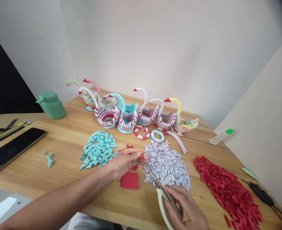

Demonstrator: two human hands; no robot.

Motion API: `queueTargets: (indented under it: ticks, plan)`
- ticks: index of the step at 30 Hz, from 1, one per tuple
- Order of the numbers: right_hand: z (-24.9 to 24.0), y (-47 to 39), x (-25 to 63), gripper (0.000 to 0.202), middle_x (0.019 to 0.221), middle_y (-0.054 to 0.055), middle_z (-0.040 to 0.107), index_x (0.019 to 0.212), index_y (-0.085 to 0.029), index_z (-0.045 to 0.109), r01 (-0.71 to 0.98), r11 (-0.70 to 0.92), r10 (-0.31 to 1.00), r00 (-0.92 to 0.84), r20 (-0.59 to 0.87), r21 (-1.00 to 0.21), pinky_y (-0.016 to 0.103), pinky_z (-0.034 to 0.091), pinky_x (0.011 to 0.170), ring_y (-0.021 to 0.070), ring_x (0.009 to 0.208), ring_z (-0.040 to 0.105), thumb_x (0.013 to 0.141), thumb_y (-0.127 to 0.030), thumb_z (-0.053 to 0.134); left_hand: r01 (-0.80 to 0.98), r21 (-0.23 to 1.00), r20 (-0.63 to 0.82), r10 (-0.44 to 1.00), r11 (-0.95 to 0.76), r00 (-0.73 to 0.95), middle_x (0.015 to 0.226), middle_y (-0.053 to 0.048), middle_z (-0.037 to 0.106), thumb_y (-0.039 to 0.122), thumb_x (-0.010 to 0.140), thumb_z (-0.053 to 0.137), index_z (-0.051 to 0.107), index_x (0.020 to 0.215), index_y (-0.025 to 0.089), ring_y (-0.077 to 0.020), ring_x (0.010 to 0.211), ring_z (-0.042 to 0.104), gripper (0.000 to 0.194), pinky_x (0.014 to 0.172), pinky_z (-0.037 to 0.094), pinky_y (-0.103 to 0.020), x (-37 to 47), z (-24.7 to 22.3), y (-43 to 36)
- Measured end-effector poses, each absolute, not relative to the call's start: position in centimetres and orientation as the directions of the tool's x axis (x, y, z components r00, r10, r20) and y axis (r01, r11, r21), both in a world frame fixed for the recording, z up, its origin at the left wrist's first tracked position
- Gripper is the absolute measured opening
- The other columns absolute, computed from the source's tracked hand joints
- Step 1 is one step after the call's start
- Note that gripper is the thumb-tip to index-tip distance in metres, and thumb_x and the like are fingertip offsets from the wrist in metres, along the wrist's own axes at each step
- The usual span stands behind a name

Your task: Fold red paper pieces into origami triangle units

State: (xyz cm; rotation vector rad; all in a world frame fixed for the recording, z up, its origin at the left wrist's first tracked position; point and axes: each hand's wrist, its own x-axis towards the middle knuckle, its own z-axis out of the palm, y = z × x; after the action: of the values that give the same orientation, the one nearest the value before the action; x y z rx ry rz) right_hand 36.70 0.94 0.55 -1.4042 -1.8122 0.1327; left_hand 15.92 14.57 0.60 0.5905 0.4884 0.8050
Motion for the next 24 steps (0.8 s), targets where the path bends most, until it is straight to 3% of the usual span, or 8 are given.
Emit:
queueTargets:
  ticks: [3, 8, 24]
  plan:
    - [0.64, 1.02, 36.77, 0.02, 0.095, 0.011, 0.068, 0.101, -0.018, 0.07, 0.774, 0.384, 0.856, -0.094, 0.508, -0.504, 0.028, 0.056, 0.074, 0.0214, 0.083, 0.066, 0.086, -0.025, 0.059, -0.517, 0.66, -0.167, 0.777, 0.545, 0.607, 0.083, -0.01, 0.074, 0.029, 0.068, 0.08, 0.071, 0.087, 0.009, -0.0176, 0.079, 0.068, 0.028, 0.077, 0.048, -0.028, 15.95, 0.79, 14.5]
    - [0.77, 0.95, 36.52, 0.021, 0.094, 0.01, 0.068, 0.098, -0.019, 0.071, 0.737, 0.334, 0.862, 0.014, 0.507, -0.588, 0.024, 0.056, 0.066, 0.0189, 0.075, 0.066, 0.085, -0.033, 0.061, -0.534, 0.632, -0.178, 0.776, 0.561, 0.605, 0.083, -0.009, 0.073, 0.028, 0.068, 0.081, 0.071, 0.088, 0.009, -0.0175, 0.078, 0.068, 0.029, 0.08, 0.048, -0.029, 15.73, 0.91, 14.69]
    - [0.7, 1.08, 36.46, 0.021, 0.095, 0.011, 0.066, 0.098, -0.02, 0.071, 0.703, 0.315, 0.888, 0.02, 0.459, -0.638, 0.026, 0.056, 0.071, 0.0197, 0.078, 0.064, 0.086, -0.034, 0.062, -0.535, 0.627, -0.172, 0.77, 0.567, 0.614, 0.084, -0.008, 0.073, 0.028, 0.069, 0.079, 0.071, 0.087, 0.01, -0.0166, 0.08, 0.068, 0.027, 0.081, 0.048, -0.028, 15.79, 0.83, 14.56]
